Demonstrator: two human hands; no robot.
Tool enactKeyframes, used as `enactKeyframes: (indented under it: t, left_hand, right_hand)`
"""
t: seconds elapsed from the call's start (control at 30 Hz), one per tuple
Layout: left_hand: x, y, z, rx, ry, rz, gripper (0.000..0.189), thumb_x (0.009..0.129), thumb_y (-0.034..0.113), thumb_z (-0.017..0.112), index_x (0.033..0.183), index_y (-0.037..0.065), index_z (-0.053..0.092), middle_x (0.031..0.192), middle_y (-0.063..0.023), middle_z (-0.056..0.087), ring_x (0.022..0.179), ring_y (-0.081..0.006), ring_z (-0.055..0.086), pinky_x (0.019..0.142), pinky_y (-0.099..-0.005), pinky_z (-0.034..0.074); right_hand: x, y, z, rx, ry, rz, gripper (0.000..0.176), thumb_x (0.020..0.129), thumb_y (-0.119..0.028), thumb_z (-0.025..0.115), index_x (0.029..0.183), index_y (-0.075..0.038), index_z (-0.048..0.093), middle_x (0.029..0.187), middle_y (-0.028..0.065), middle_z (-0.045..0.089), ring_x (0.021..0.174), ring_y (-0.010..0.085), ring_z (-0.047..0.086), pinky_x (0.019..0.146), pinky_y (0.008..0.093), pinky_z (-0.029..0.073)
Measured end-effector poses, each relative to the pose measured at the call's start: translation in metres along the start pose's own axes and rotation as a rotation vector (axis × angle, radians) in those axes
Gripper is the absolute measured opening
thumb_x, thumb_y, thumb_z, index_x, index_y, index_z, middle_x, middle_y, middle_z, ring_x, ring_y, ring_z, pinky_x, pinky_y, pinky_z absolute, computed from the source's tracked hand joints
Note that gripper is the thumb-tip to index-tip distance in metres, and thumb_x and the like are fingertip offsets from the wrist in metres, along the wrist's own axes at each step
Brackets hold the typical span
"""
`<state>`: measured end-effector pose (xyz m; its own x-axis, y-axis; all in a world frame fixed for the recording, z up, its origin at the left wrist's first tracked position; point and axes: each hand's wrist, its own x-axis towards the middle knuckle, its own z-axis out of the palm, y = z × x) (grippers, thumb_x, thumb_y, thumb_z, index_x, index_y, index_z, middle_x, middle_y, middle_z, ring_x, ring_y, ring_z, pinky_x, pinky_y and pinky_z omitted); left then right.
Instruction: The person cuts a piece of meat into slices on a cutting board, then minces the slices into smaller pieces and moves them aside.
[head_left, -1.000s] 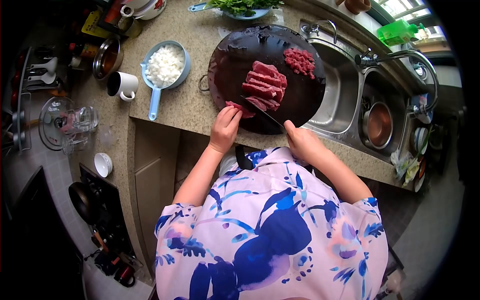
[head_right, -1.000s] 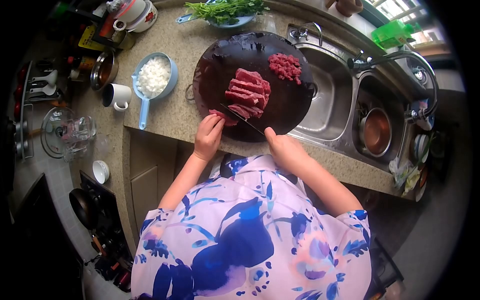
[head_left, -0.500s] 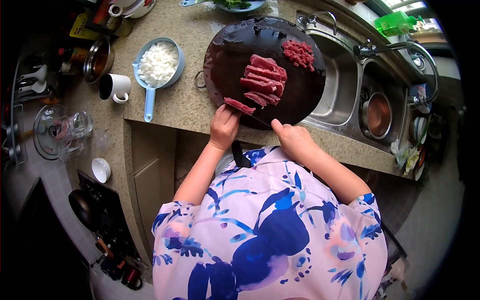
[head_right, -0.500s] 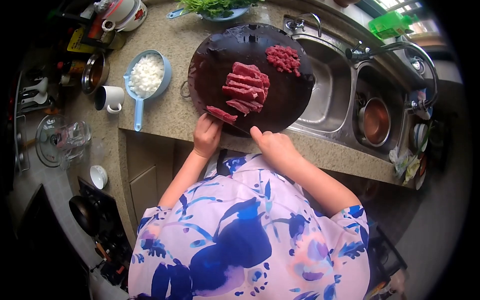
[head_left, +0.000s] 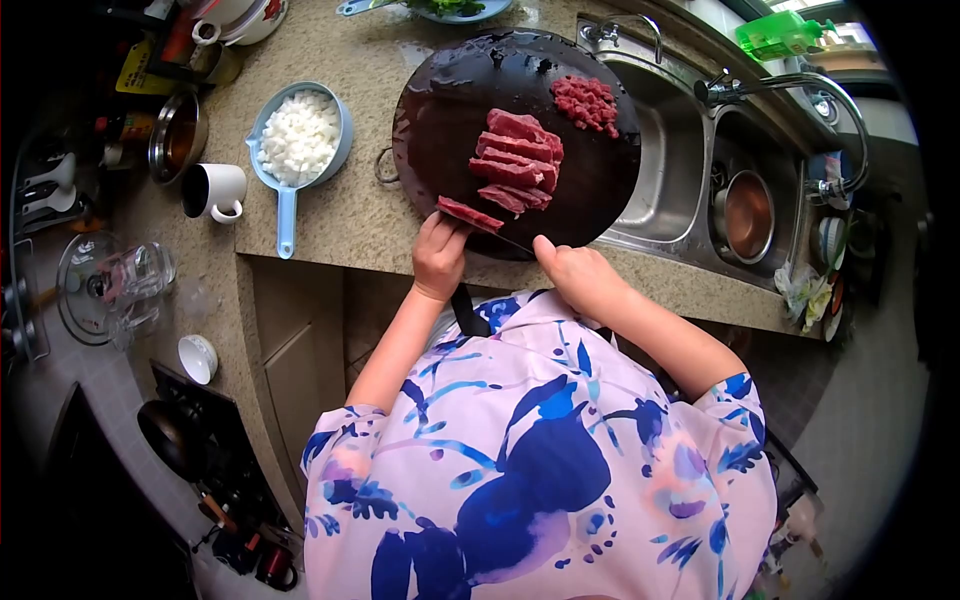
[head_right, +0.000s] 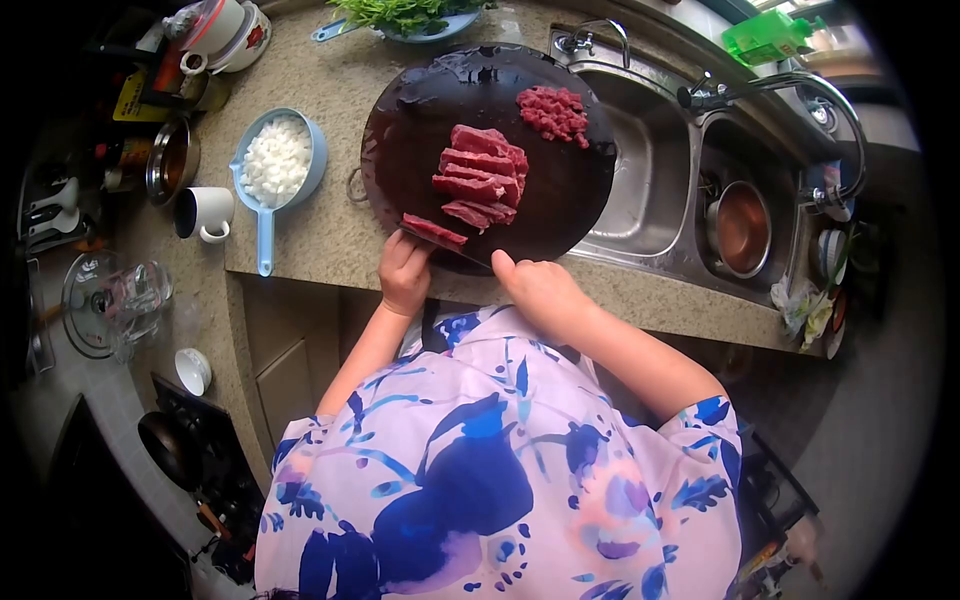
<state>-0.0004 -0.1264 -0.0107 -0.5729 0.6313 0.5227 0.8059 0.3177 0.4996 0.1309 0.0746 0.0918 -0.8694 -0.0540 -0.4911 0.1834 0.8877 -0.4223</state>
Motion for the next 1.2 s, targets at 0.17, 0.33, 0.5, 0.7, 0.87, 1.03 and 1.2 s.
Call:
enactKeyframes:
  t: [0.17, 0.33, 0.5, 0.7, 0.87, 1.03, 1.2]
  left_hand:
    - [0.005, 0.002, 0.000, -0.019, 0.020, -0.020, 0.035, 0.068, -0.007, 0.060, 0.099, 0.003, 0.074, 0.105, -0.0117, 0.069, 0.105, -0.0351, 0.063, 0.091, -0.0411, 0.053]
    - [0.006, 0.003, 0.000, -0.060, 0.024, -0.041, 0.034, 0.068, -0.006, 0.060, 0.096, 0.005, 0.075, 0.103, -0.0106, 0.069, 0.100, -0.0338, 0.065, 0.088, -0.0403, 0.054]
    - [0.006, 0.004, 0.000, -0.059, 0.033, -0.061, 0.032, 0.067, -0.006, 0.060, 0.094, 0.005, 0.074, 0.101, -0.0105, 0.069, 0.099, -0.0342, 0.064, 0.088, -0.0411, 0.054]
    - [0.003, 0.006, 0.001, -0.055, 0.030, -0.084, 0.029, 0.067, -0.006, 0.060, 0.091, 0.003, 0.073, 0.099, -0.0111, 0.068, 0.099, -0.0348, 0.063, 0.088, -0.0420, 0.053]
    - [0.002, 0.006, 0.004, -0.054, 0.042, -0.092, 0.029, 0.066, -0.006, 0.060, 0.091, 0.002, 0.072, 0.100, -0.0121, 0.067, 0.100, -0.0353, 0.063, 0.088, -0.0426, 0.052]
    - [-0.001, 0.007, 0.009, -0.069, 0.079, -0.089, 0.030, 0.065, -0.007, 0.061, 0.092, 0.001, 0.072, 0.101, -0.0131, 0.067, 0.100, -0.0361, 0.063, 0.089, -0.0432, 0.052]
    - [0.000, 0.006, 0.005, -0.059, 0.067, -0.089, 0.030, 0.066, -0.007, 0.061, 0.092, 0.002, 0.072, 0.101, -0.0130, 0.067, 0.101, -0.0360, 0.063, 0.089, -0.0436, 0.052]
  right_hand:
    - [0.006, 0.001, -0.015, 0.058, -0.051, -0.022, 0.013, 0.088, -0.003, 0.046, 0.097, 0.001, 0.037, 0.071, 0.0232, 0.063, 0.073, 0.0432, 0.066, 0.064, 0.0510, 0.053]
    - [0.012, 0.010, -0.013, 0.060, -0.047, -0.124, 0.021, 0.085, 0.001, 0.047, 0.104, 0.003, 0.037, 0.069, 0.0231, 0.062, 0.070, 0.0444, 0.065, 0.060, 0.0508, 0.052]
    - [0.027, 0.006, -0.011, 0.099, -0.053, -0.146, 0.026, 0.085, 0.001, 0.050, 0.108, 0.005, 0.038, 0.070, 0.0228, 0.063, 0.071, 0.0442, 0.065, 0.059, 0.0499, 0.052]
    - [0.069, -0.021, 0.000, 0.101, 0.112, -0.222, 0.028, 0.086, -0.001, 0.053, 0.109, 0.005, 0.039, 0.069, 0.0211, 0.063, 0.068, 0.0410, 0.066, 0.058, 0.0475, 0.053]
    - [0.030, -0.008, 0.005, 0.120, 0.046, -0.101, 0.024, 0.087, -0.003, 0.051, 0.107, 0.003, 0.040, 0.072, 0.0223, 0.065, 0.071, 0.0417, 0.068, 0.060, 0.0493, 0.054]
    - [0.040, -0.013, 0.003, 0.095, 0.045, -0.084, 0.024, 0.087, -0.004, 0.052, 0.108, 0.003, 0.041, 0.073, 0.0222, 0.067, 0.072, 0.0400, 0.069, 0.061, 0.0486, 0.055]
    - [0.070, -0.029, 0.003, 0.121, 0.068, -0.120, 0.026, 0.086, -0.001, 0.052, 0.108, 0.004, 0.039, 0.075, 0.0233, 0.065, 0.070, 0.0419, 0.066, 0.060, 0.0483, 0.054]
